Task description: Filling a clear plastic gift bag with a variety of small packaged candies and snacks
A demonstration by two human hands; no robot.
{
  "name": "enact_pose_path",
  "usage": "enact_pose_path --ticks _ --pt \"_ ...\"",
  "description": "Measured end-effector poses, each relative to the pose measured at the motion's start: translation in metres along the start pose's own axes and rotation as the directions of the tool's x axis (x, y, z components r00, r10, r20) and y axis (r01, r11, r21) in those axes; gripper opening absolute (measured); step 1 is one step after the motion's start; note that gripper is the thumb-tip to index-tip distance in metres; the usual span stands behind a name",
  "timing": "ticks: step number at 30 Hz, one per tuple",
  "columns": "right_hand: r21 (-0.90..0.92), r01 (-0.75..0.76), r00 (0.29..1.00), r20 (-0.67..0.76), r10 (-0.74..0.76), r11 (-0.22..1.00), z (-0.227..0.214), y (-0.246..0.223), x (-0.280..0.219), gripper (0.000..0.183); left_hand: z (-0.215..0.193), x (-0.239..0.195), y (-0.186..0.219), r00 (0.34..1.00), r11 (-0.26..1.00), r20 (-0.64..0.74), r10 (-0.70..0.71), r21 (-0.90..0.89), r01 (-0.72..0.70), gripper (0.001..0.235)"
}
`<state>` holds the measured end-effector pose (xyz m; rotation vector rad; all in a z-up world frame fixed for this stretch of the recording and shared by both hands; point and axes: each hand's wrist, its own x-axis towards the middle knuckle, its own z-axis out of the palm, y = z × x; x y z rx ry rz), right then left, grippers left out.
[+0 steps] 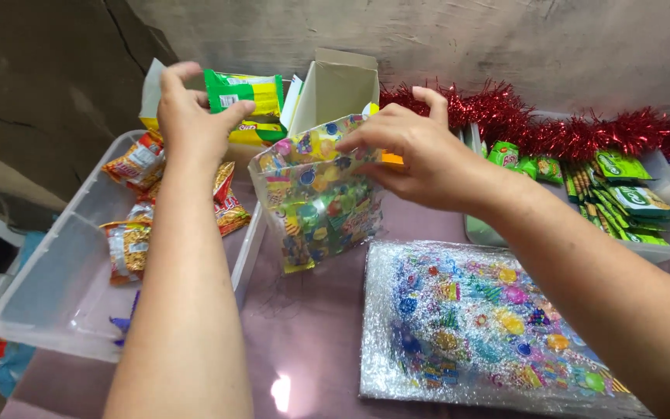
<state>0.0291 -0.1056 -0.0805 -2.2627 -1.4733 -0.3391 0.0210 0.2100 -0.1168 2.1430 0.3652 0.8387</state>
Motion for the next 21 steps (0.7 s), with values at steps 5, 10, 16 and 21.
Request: enact_pose_path --ticks 5,10,16,21 --pt "0.024 0.052 0.998 -0.021 -0.052 0.998 0.002 0.013 -0.001 0.035 -0.02 -0.023 0.017 0.995 0.99 -0.024 0.092 -0.101 -0.094 0.019" --pt "0.033 0.087 0.995 -0.054 -0.085 0.996 -0.002 0.016 -0.002 0.034 -0.043 -0.053 0.081 0.993 0.965 0.101 0.056 -0.262 -0.028 0.017" --pt "-0.008 0.104 0.99 -0.092 -0.104 0.995 -0.001 0.016 -0.01 0.022 -0.039 -0.064 0.134 0.877 0.995 0.48 -0.034 0.103 -0.018 0.009" --pt "-0.007 0.109 0.99 -0.091 -0.109 0.994 -0.001 0.008 -0.016 0.024 -0.022 -0.061 0.134 0.82 0.943 0.559 -0.12 0.323 -0.082 0.057"
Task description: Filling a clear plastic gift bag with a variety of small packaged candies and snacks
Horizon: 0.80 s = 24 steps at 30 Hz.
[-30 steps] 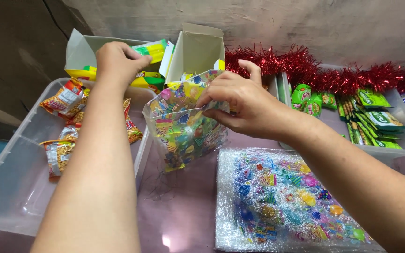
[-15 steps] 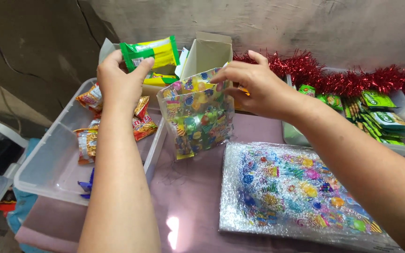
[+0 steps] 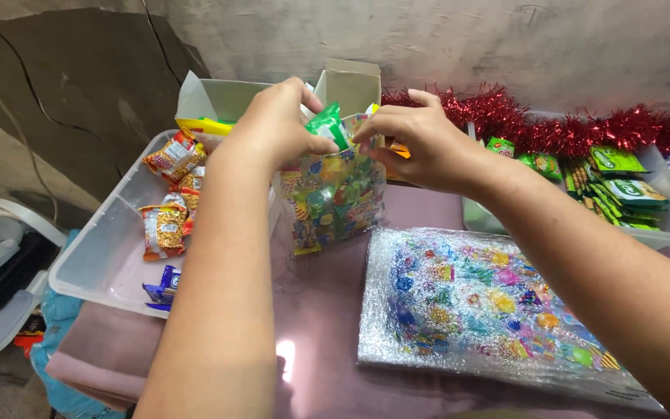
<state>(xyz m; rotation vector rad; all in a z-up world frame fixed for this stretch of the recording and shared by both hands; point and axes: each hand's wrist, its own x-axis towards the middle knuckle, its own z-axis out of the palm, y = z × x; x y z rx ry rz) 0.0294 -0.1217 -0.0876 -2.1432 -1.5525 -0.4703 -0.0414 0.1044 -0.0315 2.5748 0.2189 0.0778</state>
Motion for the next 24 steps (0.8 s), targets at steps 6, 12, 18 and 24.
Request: enact_pose_path --ticks 6,12,18,24 --pt "0.104 -0.139 0.989 0.068 0.132 0.985 -0.015 -0.026 0.006 0.019 0.009 -0.006 0.023 0.996 0.997 0.058 0.074 0.027 -0.075 0.018" --pt "0.092 -0.142 0.986 0.103 0.133 0.985 -0.017 -0.031 0.007 0.017 0.036 0.048 0.011 0.954 0.972 0.286 -0.085 0.233 0.017 0.022" --pt "0.086 -0.15 0.985 0.102 0.141 0.985 -0.017 -0.029 0.008 0.018 0.027 0.034 0.023 0.965 0.98 0.258 -0.048 0.199 -0.004 0.02" --pt "0.088 -0.139 0.985 0.113 0.128 0.986 -0.011 -0.027 0.006 0.013 0.067 0.069 -0.004 0.94 0.944 0.34 -0.036 0.319 -0.08 0.029"
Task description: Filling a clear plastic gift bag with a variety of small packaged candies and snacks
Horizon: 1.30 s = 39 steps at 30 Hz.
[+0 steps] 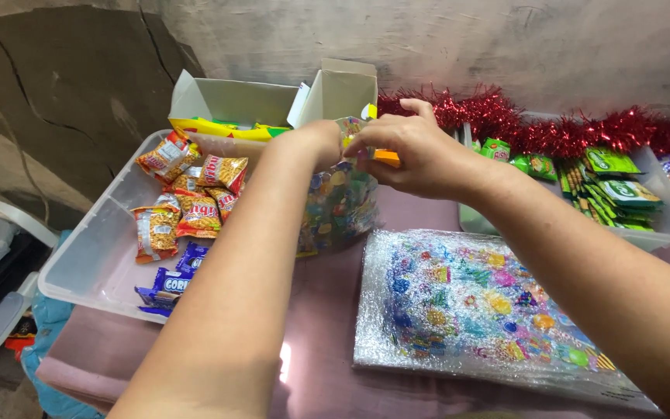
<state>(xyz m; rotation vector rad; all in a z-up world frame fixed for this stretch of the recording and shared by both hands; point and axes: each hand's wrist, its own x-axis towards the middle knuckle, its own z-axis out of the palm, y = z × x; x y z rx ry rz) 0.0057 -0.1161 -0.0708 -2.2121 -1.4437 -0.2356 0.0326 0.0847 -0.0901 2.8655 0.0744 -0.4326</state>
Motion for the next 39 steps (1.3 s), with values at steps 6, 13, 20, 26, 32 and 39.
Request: enact_pose_path --ticks 6,13,20,26,32,39 --pt "-0.003 -0.009 1.0 -0.013 0.009 1.0 -0.003 -0.002 -0.003 0.011 -0.037 -0.063 -0.01 0.916 0.635 -0.399 -0.033 -0.716 -0.289 0.024" --pt "0.025 -0.019 1.0 -0.006 0.019 1.0 -0.004 -0.001 -0.003 0.015 0.042 0.028 -0.19 0.541 0.708 -0.547 -0.639 -0.693 0.136 0.026" --pt "0.01 -0.02 1.0 0.004 0.02 1.0 -0.004 -0.003 -0.002 0.016 0.055 -0.035 -0.127 0.74 0.745 -0.278 -0.613 -0.514 0.424 0.061" --pt "0.012 -0.03 1.0 0.006 0.03 0.999 -0.005 -0.004 -0.003 0.018 0.084 -0.017 -0.151 0.76 0.827 -0.366 -0.538 -0.403 0.391 0.027" --pt "0.003 -0.032 0.999 0.009 0.032 0.999 -0.004 -0.002 -0.002 0.017 0.042 -0.057 -0.124 0.702 0.826 -0.586 -0.405 -0.564 0.006 0.037" --pt "0.0 -0.033 0.999 0.008 0.033 0.999 -0.002 0.0 -0.002 0.012 -0.023 -0.088 -0.062 0.671 0.56 -0.733 -0.113 -0.605 -0.566 0.036"
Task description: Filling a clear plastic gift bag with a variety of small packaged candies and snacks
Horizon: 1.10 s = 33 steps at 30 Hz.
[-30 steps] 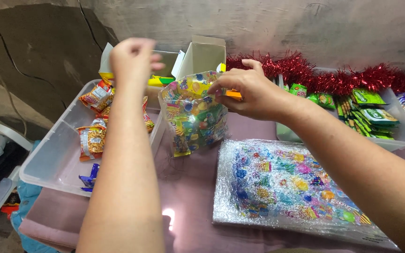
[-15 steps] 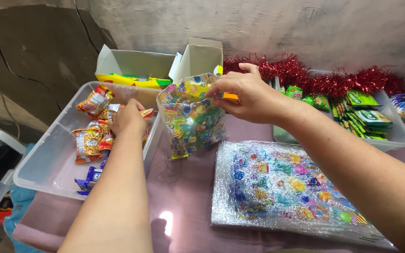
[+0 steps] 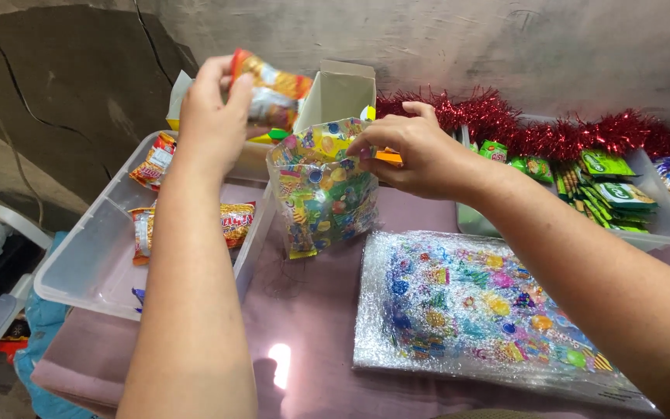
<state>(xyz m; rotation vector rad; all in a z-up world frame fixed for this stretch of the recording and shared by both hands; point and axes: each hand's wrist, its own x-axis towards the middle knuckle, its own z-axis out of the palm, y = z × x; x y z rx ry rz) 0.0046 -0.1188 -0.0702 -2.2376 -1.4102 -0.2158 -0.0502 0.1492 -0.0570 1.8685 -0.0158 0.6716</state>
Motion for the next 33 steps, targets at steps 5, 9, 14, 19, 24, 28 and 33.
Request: enact_pose_path --ticks 5,9,14,19,24,28,33 --pt "-0.041 0.055 0.998 0.001 -0.055 0.998 0.005 0.012 0.0 0.019 0.02 0.013 0.025 0.963 0.939 0.244 -0.114 0.343 0.024 0.025" --pt "0.025 0.004 1.0 -0.001 -0.004 1.0 -0.004 -0.007 0.001 0.011 0.032 -0.004 0.055 0.864 0.741 0.38 -0.331 0.671 -0.012 0.039" --pt "0.027 0.004 1.0 0.003 -0.004 1.0 -0.003 -0.01 0.001 0.012 0.053 0.001 0.044 0.793 0.604 0.41 -0.451 0.794 -0.067 0.021" --pt "0.009 0.006 1.0 0.012 -0.006 1.0 0.001 -0.006 0.002 0.01 0.076 0.009 0.027 0.695 0.475 0.43 -0.576 0.868 -0.144 0.028" --pt "0.009 0.027 1.0 0.003 -0.027 1.0 0.009 -0.001 -0.002 0.009 0.11 0.023 -0.041 0.635 0.332 0.434 -0.639 0.9 -0.281 0.049" --pt "-0.003 0.023 1.0 0.01 -0.023 1.0 0.005 -0.002 -0.002 0.008 0.084 0.003 0.022 0.643 0.372 0.351 -0.681 0.922 -0.108 0.068" --pt "-0.05 -0.003 1.0 0.024 0.004 0.999 0.008 0.005 0.0 0.013 0.044 -0.024 0.049 0.882 0.687 0.345 -0.322 0.726 -0.033 0.045"
